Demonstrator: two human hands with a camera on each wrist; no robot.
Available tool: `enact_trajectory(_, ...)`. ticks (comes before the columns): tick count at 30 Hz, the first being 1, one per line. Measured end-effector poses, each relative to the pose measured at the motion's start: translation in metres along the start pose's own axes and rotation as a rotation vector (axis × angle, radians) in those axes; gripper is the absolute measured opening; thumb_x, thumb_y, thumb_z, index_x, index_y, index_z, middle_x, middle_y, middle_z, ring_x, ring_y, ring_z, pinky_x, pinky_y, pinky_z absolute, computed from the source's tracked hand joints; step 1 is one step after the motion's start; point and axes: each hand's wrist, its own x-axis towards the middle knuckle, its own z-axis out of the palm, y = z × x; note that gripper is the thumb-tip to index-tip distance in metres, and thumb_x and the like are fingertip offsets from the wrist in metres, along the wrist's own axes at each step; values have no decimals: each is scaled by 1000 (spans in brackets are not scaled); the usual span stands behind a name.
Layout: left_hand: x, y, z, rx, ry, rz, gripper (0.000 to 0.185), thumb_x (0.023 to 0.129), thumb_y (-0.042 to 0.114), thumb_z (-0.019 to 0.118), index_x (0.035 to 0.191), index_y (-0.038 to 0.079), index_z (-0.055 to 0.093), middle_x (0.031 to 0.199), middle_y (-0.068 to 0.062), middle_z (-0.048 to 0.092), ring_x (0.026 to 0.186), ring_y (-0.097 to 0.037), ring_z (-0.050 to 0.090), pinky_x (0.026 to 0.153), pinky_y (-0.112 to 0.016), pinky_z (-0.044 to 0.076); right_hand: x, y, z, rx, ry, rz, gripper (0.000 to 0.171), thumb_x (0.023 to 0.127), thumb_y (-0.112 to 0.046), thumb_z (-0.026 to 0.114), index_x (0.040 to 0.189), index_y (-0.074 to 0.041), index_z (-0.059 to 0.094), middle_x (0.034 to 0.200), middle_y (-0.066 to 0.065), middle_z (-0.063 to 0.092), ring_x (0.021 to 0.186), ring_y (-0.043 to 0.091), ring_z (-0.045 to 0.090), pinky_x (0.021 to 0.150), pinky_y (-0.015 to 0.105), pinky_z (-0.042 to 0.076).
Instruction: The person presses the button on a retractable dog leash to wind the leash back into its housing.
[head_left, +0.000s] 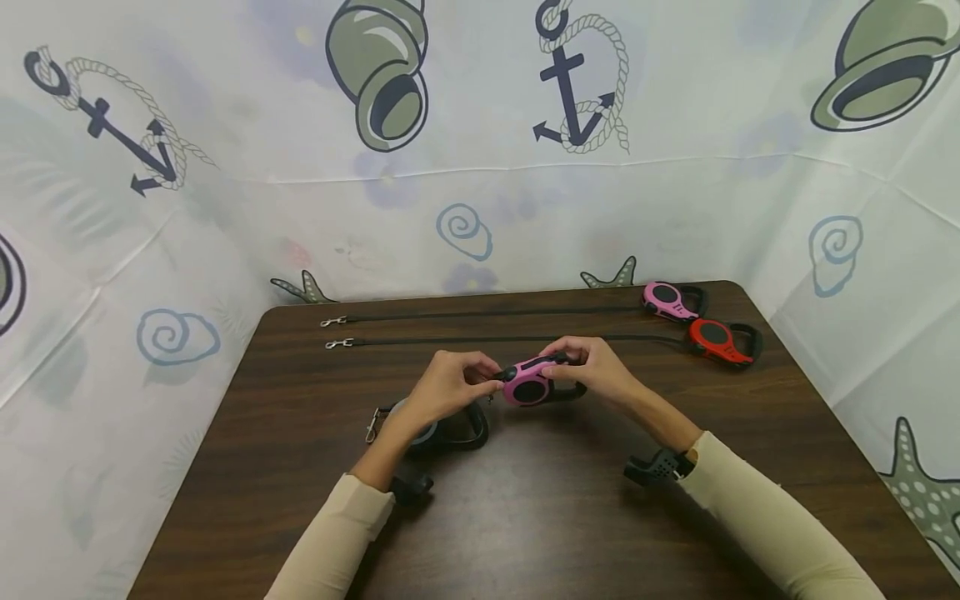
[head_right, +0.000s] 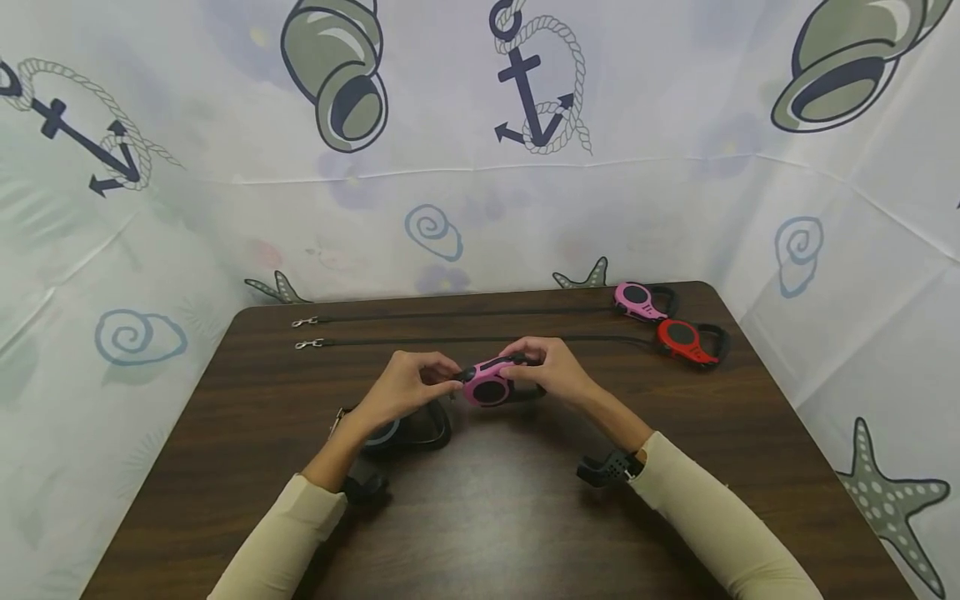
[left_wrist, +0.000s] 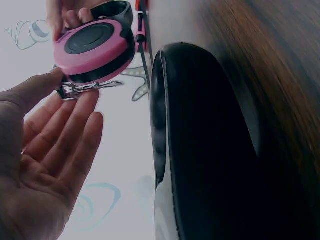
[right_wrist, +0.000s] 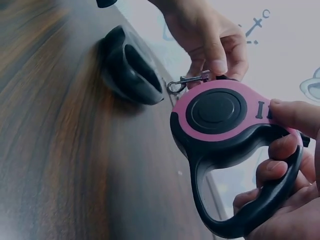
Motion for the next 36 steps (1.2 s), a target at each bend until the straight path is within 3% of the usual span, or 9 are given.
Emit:
enact_trajectory(11, 7, -4, 14, 30, -75, -61, 17, 93, 13, 84, 107, 4, 78, 96, -7, 79, 83, -12, 75, 75, -24, 61, 1, 15, -2, 45, -26, 88, 31, 97, -17, 78, 123, -1, 73, 86, 11, 67, 80, 29, 53, 69, 31, 43)
enact_trajectory(23, 12, -6, 25, 187, -75, -131, 26, 87, 28, 90, 103, 11, 80, 92, -1, 79, 80, -10, 72, 75, -29, 59, 6, 29, 1, 186, -47, 213, 34, 101, -17, 74, 128, 3, 70, 77, 6, 61, 72, 21, 52, 73, 33, 46)
enact_trajectory(27, 13, -5, 27, 222, -74, -141, 27, 86, 29, 91, 102, 10, 80, 90, -1, 78, 81, -10, 72, 75, -29, 58, 8, 32, 2, 162, -32, 252, 35, 99, -15, 76, 128, 2, 69, 85, 4, 69, 74, 21, 55, 71, 31, 48)
enact_trajectory(32, 14, -4, 27, 224, -70, -156, 25, 87, 24, 90, 102, 8, 79, 90, -2, 78, 80, -11, 72, 74, -29, 59, 8, 34, 3, 54, -42, 240, 41, 94, -11, 80, 132, 1, 68, 102, 8, 71, 86, 22, 58, 72, 30, 51)
enact_trajectory(36, 16, -5, 27, 215, -73, -172, 23, 86, 21, 91, 102, 8, 79, 90, -3, 78, 79, -10, 71, 75, -29, 60, 9, 32, 2, -138, -68, 165, 42, 93, -15, 83, 129, 0, 70, 108, 12, 71, 94, 23, 60, 80, 32, 51)
